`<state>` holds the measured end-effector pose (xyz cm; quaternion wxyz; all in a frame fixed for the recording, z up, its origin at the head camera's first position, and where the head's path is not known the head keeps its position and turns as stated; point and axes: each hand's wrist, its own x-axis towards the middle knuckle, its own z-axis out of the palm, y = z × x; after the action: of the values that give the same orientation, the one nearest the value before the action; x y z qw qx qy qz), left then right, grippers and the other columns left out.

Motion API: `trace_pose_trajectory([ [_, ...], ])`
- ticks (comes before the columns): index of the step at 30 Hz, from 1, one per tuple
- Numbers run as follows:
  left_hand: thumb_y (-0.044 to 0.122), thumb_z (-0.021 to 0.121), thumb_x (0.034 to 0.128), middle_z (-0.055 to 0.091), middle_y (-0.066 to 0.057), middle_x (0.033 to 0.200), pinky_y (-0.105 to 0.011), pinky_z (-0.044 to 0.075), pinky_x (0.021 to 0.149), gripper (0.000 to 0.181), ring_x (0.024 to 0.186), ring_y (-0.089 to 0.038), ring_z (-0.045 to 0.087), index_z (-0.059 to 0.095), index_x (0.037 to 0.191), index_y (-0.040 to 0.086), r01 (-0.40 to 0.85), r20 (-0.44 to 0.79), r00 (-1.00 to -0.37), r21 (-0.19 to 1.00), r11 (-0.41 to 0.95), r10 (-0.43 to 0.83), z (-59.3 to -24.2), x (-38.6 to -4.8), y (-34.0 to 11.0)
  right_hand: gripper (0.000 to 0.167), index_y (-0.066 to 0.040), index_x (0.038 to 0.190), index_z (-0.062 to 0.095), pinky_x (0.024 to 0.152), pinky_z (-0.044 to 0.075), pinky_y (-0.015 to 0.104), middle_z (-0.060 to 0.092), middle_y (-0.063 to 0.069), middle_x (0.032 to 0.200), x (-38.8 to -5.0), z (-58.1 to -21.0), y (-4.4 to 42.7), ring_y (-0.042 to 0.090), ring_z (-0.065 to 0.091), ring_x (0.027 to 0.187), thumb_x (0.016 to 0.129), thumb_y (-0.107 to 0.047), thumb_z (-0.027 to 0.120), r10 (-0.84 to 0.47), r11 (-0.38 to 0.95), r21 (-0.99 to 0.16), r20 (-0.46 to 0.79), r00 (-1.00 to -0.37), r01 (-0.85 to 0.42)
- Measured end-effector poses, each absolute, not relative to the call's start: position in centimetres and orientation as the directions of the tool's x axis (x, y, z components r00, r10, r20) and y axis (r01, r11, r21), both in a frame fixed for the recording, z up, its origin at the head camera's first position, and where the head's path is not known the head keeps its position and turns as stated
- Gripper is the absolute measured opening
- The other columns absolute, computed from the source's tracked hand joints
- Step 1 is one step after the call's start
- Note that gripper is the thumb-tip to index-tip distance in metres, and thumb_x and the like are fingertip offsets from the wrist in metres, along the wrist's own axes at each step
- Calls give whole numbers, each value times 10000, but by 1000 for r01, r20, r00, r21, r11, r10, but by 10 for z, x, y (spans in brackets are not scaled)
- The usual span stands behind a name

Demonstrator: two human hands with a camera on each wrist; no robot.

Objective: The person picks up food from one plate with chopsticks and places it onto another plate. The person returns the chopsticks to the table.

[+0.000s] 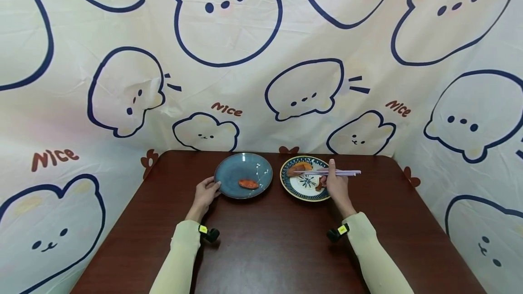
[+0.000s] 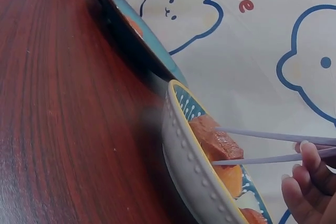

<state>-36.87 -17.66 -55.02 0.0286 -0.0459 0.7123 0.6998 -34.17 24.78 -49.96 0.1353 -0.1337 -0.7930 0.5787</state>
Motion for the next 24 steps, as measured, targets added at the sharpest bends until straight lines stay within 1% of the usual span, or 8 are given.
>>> trace_pose_trajectory([
  [2, 101, 512, 1079, 480, -313, 1462, -402, 557, 1050, 494, 1326, -432, 522, 375, 1529, -50, -108, -108, -994, 994, 15, -28, -550, -369, -177, 880, 3, 1044, 758, 567, 488, 216, 672, 199, 763, -341, -499, 249, 200, 601, 637, 998, -733, 278, 359, 318, -948, 100, -928, 21],
  [5, 96, 509, 1079, 484, -315, 1459, -397, 560, 1046, 490, 1326, -432, 523, 377, 1528, -51, -110, -110, -994, 994, 16, -30, -550, -369, -176, 845, 9, 995, 771, 587, 481, 225, 671, 246, 755, -340, -495, 251, 205, 603, 624, 1030, -683, 287, 335, 398, -917, 178, -925, -32],
  [11, 93, 511, 1078, 487, -313, 1454, -409, 559, 1047, 486, 1319, -428, 530, 380, 1523, -53, -111, -110, -993, 994, 16, -42, -551, -370, -176, 792, -37, 962, 790, 633, 455, 302, 654, 236, 778, -338, -484, 257, 199, 555, 663, 1056, -642, 288, 202, 561, -820, 269, -942, -114],
  [14, 91, 519, 1075, 493, -313, 1451, -399, 568, 1034, 482, 1311, -427, 539, 392, 1516, -56, -113, -111, -993, 993, 20, -48, -552, -372, -175, 716, -68, 965, 803, 648, 454, 320, 682, 201, 808, -339, -479, 260, 203, 560, 706, 1082, -580, 316, 109, 629, -758, 307, -946, -174],
  [17, 91, 524, 1072, 499, -309, 1449, -391, 573, 1025, 477, 1305, -422, 546, 402, 1510, -56, -114, -113, -992, 993, 23, -53, -553, -373, -175, 632, -83, 977, 805, 611, 450, 321, 678, 186, 787, -345, -474, 264, 203, 553, 672, 1102, -506, 353, -8, 676, -694, 330, -944, -249],
  [20, 89, 528, 1071, 498, -311, 1448, -398, 571, 1029, 475, 1305, -421, 545, 406, 1506, -59, -117, -116, -992, 993, 20, -56, -553, -373, -175, 582, -82, 956, 769, 593, 458, 292, 645, 145, 755, -351, -468, 267, 167, 535, 645, 1111, -466, 360, -155, 706, -627, 317, -936, -330],
  [21, 87, 528, 1070, 498, -312, 1448, -404, 568, 1034, 475, 1307, -423, 543, 407, 1505, -60, -118, -117, -992, 993, 19, -56, -552, -373, -175, 554, -76, 955, 761, 598, 477, 288, 635, 133, 752, -353, -466, 268, 162, 538, 650, 1113, -443, 378, -204, 703, -614, 310, -929, -359],
  [24, 82, 528, 1069, 495, -319, 1448, -423, 559, 1047, 472, 1311, -432, 538, 409, 1502, -66, -116, -115, -992, 993, 15, -55, -551, -373, -175, 462, -58, 954, 746, 675, 535, 295, 660, 73, 819, -356, -459, 267, 146, 566, 732, 1112, -363, 438, -331, 692, -570, 295, -897, -443],
])
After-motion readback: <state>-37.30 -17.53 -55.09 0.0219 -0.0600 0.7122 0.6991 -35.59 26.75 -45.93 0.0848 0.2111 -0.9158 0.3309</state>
